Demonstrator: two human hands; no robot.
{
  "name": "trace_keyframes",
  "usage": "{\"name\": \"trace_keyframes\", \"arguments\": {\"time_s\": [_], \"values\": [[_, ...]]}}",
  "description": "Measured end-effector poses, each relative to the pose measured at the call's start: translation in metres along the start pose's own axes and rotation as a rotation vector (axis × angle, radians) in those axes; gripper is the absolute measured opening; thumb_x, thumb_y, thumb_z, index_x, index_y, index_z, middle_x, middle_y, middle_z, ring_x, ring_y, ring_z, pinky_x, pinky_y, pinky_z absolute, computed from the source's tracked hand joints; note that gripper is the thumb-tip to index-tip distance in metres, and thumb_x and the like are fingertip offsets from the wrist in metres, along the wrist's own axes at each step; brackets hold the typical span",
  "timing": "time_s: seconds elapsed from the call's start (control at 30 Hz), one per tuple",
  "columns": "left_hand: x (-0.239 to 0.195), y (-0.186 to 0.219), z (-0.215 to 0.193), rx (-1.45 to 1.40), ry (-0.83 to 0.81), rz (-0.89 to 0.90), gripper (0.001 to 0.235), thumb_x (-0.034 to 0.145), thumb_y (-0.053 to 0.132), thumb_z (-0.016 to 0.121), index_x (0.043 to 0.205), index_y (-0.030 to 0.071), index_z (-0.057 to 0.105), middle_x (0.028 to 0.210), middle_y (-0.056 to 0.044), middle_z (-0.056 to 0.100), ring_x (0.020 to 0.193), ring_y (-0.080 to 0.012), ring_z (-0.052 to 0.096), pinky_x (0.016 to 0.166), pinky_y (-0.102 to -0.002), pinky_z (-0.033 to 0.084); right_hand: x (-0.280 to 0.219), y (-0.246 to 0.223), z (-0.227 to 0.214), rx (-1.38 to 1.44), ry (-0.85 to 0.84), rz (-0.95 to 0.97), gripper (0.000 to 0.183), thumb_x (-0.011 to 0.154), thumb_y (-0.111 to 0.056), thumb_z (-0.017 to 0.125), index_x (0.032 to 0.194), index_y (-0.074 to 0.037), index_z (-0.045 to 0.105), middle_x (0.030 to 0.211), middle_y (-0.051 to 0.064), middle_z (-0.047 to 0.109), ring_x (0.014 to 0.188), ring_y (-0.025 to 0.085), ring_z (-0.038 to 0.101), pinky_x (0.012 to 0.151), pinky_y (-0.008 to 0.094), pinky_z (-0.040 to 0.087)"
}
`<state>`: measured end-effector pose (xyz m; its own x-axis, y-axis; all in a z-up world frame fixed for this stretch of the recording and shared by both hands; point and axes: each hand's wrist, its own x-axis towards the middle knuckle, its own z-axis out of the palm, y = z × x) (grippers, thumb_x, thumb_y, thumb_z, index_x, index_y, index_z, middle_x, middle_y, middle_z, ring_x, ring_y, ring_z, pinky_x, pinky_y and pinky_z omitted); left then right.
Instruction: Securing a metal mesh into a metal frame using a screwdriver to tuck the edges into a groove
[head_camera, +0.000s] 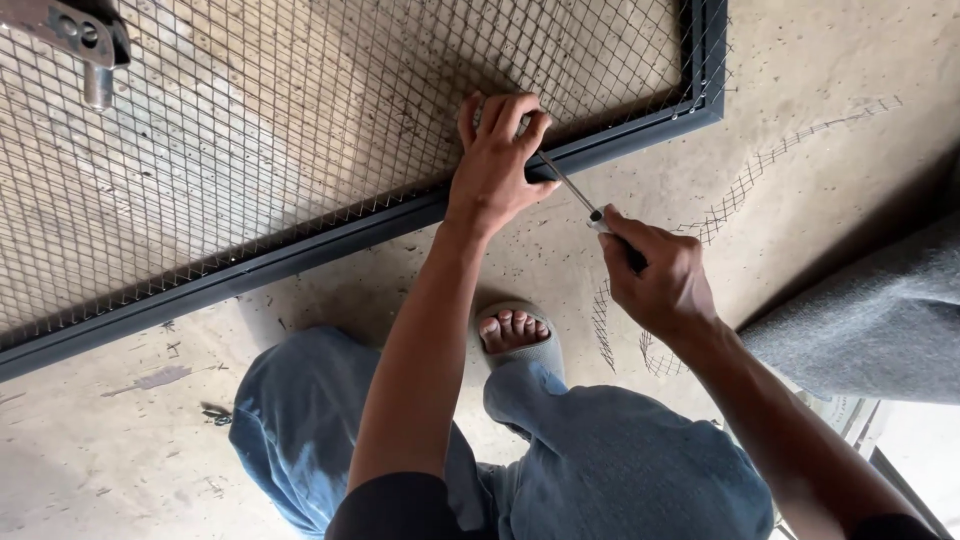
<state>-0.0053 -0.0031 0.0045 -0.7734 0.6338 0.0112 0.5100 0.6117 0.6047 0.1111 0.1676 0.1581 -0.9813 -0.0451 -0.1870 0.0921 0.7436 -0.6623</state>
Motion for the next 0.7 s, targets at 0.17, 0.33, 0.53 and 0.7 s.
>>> {"name": "trace_keyframes", "arguments": {"time_s": [0.17,0.33,0.53,0.7], "values": [[0.000,0.000,0.001,-0.010,-0.005,-0.002,0.084,0.061,0.050,0.104,0.119,0.008,0.061,0.136,-0.008,0.048,0.129,-0.0274,0.045,0.121,-0.063,0.025,0.016,-0.012,-0.011,-0.022,-0.087,-0.005,0.027,0.098,0.007,0.065,0.122,0.020,0.066,0.074,0.018,0.071,0.042,0.013,0.055,0.031,0.022,0.040],[-0.003,0.000,0.006,-0.018,0.005,-0.011,0.087,0.059,0.051,0.105,0.121,0.009,0.061,0.138,-0.008,0.048,0.130,-0.0276,0.046,0.120,-0.063,0.025,0.044,-0.033,-0.023,-0.082,-0.262,0.114,0.025,0.098,0.004,0.061,0.119,0.014,0.069,0.062,0.013,0.068,0.031,0.011,0.050,0.024,0.021,0.038],[0.000,0.001,0.001,-0.039,0.041,0.000,0.088,0.059,0.046,0.107,0.121,0.008,0.058,0.135,-0.009,0.050,0.129,-0.0277,0.049,0.120,-0.065,0.026,0.089,-0.064,-0.021,-0.294,-0.445,0.367,0.013,0.098,0.004,0.057,0.097,0.007,0.070,0.064,0.015,0.068,0.044,0.025,0.064,0.036,0.035,0.052],[-0.001,-0.002,0.002,-0.032,0.027,0.002,0.079,0.061,0.046,0.103,0.119,0.006,0.066,0.135,-0.009,0.049,0.130,-0.0278,0.046,0.120,-0.064,0.024,0.144,-0.071,-0.044,-0.116,-0.640,0.661,0.022,0.096,0.001,0.056,0.075,-0.002,0.055,0.059,0.007,0.048,0.048,0.020,0.049,0.041,0.032,0.037]]}}
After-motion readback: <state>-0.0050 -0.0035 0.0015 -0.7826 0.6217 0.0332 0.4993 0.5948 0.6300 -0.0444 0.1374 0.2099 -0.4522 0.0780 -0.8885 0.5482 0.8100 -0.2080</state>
